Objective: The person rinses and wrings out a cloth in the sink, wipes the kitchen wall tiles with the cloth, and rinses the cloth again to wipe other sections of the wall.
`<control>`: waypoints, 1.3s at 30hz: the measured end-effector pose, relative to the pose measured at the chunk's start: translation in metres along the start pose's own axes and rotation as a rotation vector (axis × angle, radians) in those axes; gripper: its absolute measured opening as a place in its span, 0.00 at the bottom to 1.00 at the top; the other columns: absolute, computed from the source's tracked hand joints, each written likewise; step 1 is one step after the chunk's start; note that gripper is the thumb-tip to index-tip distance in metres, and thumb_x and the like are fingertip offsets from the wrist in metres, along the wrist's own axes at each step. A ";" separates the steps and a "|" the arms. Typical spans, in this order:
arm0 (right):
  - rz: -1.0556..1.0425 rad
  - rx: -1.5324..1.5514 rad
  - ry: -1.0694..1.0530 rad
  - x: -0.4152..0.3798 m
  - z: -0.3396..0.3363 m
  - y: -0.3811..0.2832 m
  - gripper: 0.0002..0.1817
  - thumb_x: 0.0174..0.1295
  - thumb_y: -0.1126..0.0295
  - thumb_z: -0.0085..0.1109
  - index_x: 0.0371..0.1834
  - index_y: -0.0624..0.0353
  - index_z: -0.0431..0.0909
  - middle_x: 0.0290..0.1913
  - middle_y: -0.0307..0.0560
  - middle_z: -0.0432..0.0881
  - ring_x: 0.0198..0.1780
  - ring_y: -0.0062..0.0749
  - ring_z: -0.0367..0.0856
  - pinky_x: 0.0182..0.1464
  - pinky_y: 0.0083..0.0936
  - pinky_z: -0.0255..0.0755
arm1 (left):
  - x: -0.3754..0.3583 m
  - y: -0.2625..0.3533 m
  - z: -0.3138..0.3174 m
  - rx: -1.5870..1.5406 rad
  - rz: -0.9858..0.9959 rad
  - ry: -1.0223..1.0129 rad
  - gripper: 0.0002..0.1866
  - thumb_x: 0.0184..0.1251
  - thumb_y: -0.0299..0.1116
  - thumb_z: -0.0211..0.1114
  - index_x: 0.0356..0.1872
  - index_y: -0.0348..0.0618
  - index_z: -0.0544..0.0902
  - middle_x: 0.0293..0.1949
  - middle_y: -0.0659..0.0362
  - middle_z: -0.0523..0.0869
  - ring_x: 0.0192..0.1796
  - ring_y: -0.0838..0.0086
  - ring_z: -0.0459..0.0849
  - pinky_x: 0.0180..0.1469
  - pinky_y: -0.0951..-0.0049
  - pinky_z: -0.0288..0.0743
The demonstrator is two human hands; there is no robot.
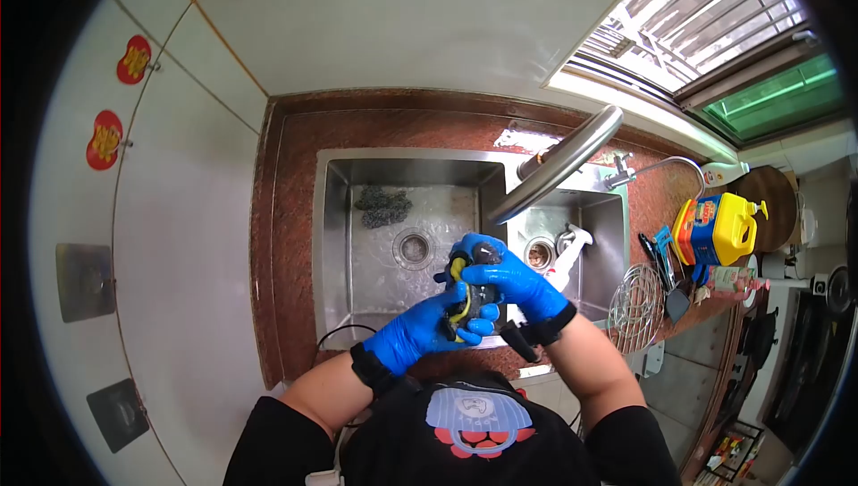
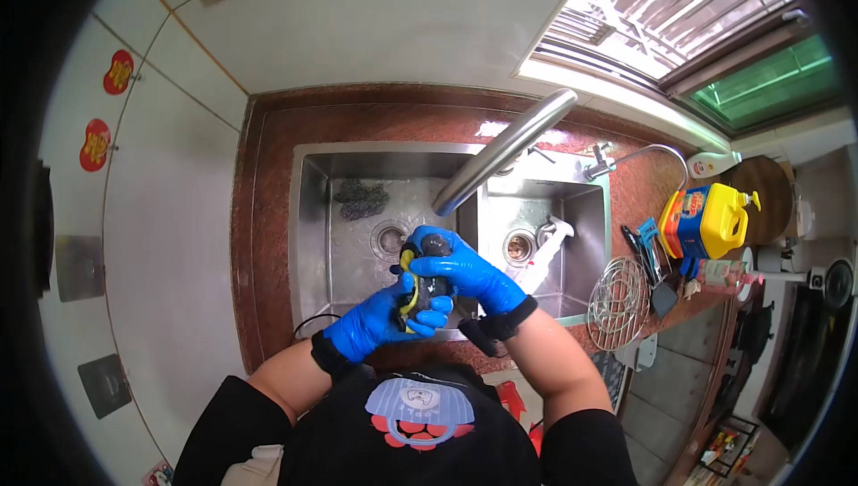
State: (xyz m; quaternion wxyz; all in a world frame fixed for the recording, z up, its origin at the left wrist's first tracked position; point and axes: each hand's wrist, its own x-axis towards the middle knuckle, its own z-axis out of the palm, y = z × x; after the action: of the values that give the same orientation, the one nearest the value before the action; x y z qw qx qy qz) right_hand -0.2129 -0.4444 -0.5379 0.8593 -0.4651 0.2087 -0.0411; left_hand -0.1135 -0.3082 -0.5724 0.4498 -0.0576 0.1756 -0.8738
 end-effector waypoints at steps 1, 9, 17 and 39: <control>-0.008 -0.114 -0.043 0.001 0.000 -0.004 0.17 0.51 0.75 0.61 0.45 0.62 0.72 0.42 0.47 0.78 0.47 0.32 0.79 0.54 0.30 0.71 | 0.000 0.000 -0.002 0.079 0.003 -0.070 0.25 0.62 0.43 0.63 0.53 0.38 0.67 0.37 0.59 0.71 0.31 0.80 0.69 0.26 0.82 0.66; 0.065 -0.039 -0.087 0.007 0.025 -0.039 0.14 0.55 0.71 0.62 0.44 0.61 0.74 0.39 0.45 0.80 0.42 0.28 0.79 0.52 0.25 0.72 | -0.001 -0.002 0.052 0.244 0.051 0.070 0.14 0.61 0.31 0.60 0.46 0.38 0.71 0.29 0.59 0.73 0.27 0.80 0.73 0.20 0.86 0.64; 0.185 -0.646 0.173 0.027 0.030 -0.015 0.15 0.60 0.60 0.60 0.33 0.64 0.78 0.26 0.41 0.80 0.30 0.20 0.74 0.36 0.22 0.70 | 0.006 0.011 0.024 0.716 0.103 0.415 0.05 0.62 0.29 0.61 0.36 0.44 0.76 0.22 0.65 0.73 0.22 0.84 0.70 0.22 0.85 0.62; -0.065 -0.218 0.286 0.029 0.004 0.061 0.19 0.56 0.62 0.64 0.45 0.64 0.78 0.38 0.42 0.81 0.41 0.23 0.77 0.44 0.20 0.71 | -0.029 0.002 -0.030 1.319 0.867 0.777 0.20 0.61 0.34 0.62 0.53 0.41 0.74 0.40 0.55 0.84 0.41 0.71 0.83 0.42 0.74 0.77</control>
State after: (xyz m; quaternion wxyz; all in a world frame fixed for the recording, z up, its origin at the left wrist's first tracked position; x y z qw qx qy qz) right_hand -0.1928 -0.4139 -0.5952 0.7635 -0.5514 0.3170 -0.1118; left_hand -0.1025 -0.2778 -0.5991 0.5921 0.5870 -0.2178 -0.5074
